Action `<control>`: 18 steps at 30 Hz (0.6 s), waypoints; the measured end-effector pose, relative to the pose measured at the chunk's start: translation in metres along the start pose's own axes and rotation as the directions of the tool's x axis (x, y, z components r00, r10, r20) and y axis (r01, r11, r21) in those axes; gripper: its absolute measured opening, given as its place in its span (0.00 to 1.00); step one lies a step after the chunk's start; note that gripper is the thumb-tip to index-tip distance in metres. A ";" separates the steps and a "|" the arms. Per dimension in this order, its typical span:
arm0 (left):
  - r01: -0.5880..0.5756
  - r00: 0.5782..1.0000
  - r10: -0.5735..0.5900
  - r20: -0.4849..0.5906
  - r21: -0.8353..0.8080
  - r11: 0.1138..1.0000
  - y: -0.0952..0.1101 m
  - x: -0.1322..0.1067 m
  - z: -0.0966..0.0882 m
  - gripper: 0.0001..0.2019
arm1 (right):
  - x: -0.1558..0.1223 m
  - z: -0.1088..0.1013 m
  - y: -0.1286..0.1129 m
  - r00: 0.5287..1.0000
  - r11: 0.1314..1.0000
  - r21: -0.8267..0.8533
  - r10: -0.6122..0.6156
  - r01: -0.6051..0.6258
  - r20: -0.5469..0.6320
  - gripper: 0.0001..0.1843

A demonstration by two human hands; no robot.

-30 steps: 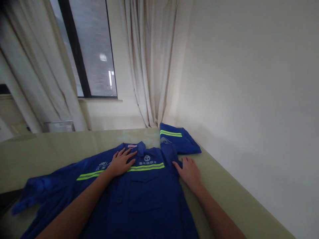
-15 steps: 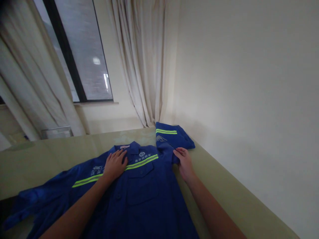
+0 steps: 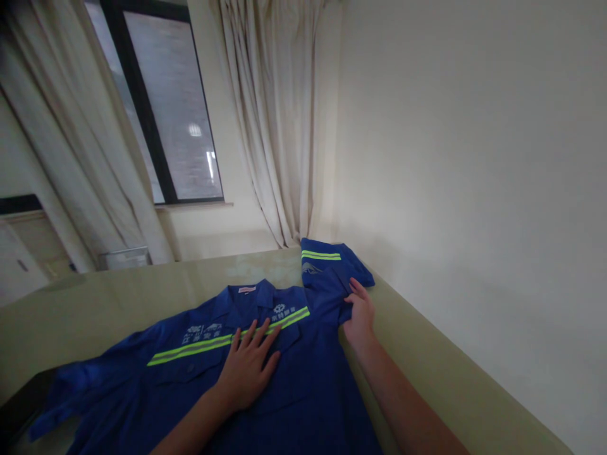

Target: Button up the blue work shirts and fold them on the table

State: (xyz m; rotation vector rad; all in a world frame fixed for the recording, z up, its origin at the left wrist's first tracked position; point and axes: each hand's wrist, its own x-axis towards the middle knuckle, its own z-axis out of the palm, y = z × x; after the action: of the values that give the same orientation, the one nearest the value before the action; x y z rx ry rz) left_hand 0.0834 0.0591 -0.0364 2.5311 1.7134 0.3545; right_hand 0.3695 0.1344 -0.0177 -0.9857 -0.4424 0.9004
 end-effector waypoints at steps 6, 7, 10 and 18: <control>0.060 0.998 -0.060 -0.001 0.021 0.998 0.012 0.001 -0.004 0.30 | 0.002 -0.005 -0.011 0.965 0.963 -0.155 0.237 -0.219 0.111 0.10; 0.066 0.998 -0.066 0.005 0.022 0.998 0.014 0.002 -0.006 0.30 | 0.000 -0.004 -0.014 0.948 0.948 -0.214 0.273 -0.236 0.166 0.10; 0.083 0.996 -0.083 0.012 0.018 0.996 0.019 0.005 -0.009 0.30 | -0.008 -0.002 -0.025 0.882 0.886 -0.421 0.344 -0.192 0.322 0.14; 0.051 0.998 -0.051 -0.035 -0.018 0.999 0.025 0.030 0.004 0.32 | 0.003 -0.005 -0.031 0.985 0.988 -0.149 -0.007 0.032 0.172 0.14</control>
State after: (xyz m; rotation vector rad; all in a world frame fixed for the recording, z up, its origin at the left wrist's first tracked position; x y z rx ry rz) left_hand 0.1177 0.0772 -0.0314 2.4786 1.7756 0.4117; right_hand 0.3886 0.1269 0.0061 -1.0440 -0.6725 0.9479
